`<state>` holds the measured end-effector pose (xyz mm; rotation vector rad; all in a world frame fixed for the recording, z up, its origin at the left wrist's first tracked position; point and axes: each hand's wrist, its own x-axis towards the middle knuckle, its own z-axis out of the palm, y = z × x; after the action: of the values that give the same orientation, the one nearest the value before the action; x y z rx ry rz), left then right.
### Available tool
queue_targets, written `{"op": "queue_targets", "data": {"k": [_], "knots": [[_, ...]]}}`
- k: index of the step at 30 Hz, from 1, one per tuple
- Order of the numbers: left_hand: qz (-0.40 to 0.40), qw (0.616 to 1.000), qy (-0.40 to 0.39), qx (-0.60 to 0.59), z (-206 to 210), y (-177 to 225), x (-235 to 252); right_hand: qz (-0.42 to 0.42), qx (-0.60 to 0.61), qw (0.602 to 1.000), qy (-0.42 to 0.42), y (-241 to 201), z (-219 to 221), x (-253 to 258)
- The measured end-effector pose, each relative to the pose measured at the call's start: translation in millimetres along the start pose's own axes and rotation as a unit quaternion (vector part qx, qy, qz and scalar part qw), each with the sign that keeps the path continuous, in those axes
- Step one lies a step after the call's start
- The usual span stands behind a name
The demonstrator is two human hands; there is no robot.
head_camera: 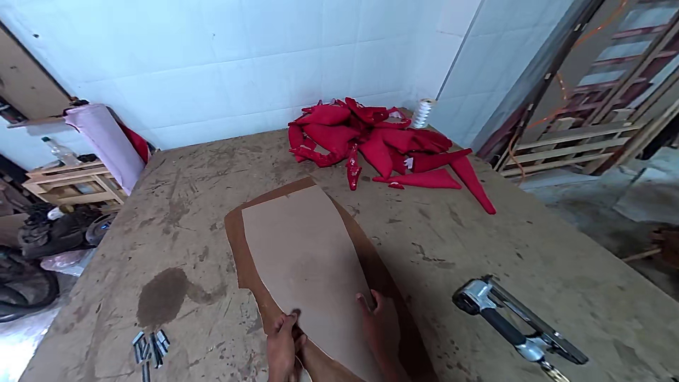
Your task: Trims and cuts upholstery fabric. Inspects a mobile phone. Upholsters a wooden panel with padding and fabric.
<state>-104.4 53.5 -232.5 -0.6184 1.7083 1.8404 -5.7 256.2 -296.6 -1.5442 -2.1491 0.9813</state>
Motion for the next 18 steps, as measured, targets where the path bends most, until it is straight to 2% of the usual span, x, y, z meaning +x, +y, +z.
{"op": "queue_targets", "data": {"k": [4,9,14,17,18], "knots": [[-0.001,1.0,-0.005,0.0,0.5,7.1,-3.2,-0.044,0.016,0.999,0.008,-3.0,-12.0,1.9],[0.022,0.998,-0.04,-0.043,0.6,13.4,-45.4,-0.069,0.029,0.997,-0.013,-7.3,-46.3,21.0],[0.017,0.996,-0.067,-0.053,-4.2,3.8,-47.2,-0.081,0.041,0.995,-0.031,19.0,-27.6,45.2],[-0.023,0.994,-0.11,0.003,-18.1,-10.7,-30.5,-0.065,0.0,0.997,-0.041,21.8,-19.7,36.5],[-0.009,0.992,-0.121,0.025,-26.0,-13.8,-27.2,-0.069,0.011,0.997,-0.038,21.5,-17.3,35.8]]}}
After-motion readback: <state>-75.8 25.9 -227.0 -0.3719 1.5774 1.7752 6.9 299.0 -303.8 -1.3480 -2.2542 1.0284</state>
